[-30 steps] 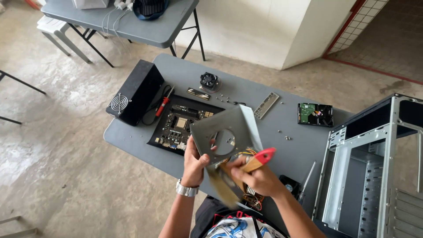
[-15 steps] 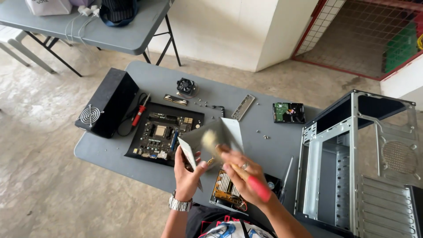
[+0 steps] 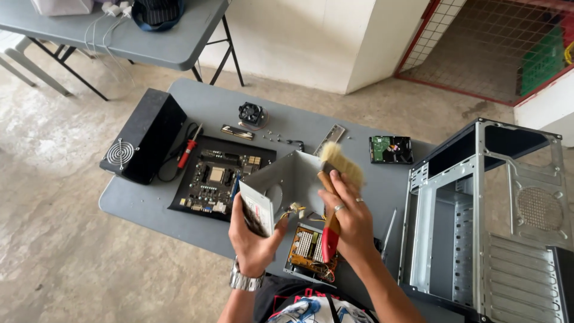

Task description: Disassembling, cleaning, and reassembling a computer power supply unit using a screwdriver and a brush

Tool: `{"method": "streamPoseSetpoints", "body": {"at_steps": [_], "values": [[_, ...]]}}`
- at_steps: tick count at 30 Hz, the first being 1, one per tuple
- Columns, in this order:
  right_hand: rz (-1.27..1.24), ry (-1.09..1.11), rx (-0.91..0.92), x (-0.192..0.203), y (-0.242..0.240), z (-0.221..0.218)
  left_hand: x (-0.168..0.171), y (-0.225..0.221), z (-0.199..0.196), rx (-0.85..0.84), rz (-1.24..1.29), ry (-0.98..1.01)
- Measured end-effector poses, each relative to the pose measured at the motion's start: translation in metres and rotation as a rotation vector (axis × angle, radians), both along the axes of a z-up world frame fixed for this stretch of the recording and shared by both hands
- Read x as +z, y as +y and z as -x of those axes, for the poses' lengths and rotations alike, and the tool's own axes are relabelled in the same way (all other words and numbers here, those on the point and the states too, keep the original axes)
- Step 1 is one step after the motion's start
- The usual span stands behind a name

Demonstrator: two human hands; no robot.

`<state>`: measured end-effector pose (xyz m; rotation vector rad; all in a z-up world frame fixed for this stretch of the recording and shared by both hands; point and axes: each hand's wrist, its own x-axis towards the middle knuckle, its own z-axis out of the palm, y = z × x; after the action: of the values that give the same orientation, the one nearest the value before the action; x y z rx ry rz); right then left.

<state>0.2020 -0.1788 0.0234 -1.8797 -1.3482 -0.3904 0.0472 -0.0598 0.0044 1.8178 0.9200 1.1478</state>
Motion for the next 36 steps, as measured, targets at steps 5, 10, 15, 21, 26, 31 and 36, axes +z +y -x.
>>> {"method": "streamPoseSetpoints", "body": {"at_steps": [5,10,15,21,26,31,36], "values": [[0.142,0.066,0.163,0.006,-0.016,-0.011,0.011,0.006,-0.005,0.033,-0.004,0.309],[0.304,-0.16,0.221,-0.007,-0.009,0.0,0.026,0.001,-0.01,-0.123,0.123,0.305],[0.728,-0.275,0.391,-0.047,-0.013,0.008,0.014,0.0,-0.016,-0.118,0.169,0.408],[0.765,-0.034,0.41,0.019,-0.015,0.024,0.003,-0.004,-0.017,-0.109,0.269,0.353],[0.721,-0.103,0.6,-0.08,-0.015,0.024,0.006,0.001,-0.022,-0.062,0.282,0.312],[0.772,0.48,0.97,-0.014,-0.027,0.015,-0.006,0.017,-0.015,-0.058,0.192,0.104],[0.055,1.316,0.467,-0.069,-0.06,-0.059,-0.031,0.025,0.007,-0.016,0.247,0.457]]}}
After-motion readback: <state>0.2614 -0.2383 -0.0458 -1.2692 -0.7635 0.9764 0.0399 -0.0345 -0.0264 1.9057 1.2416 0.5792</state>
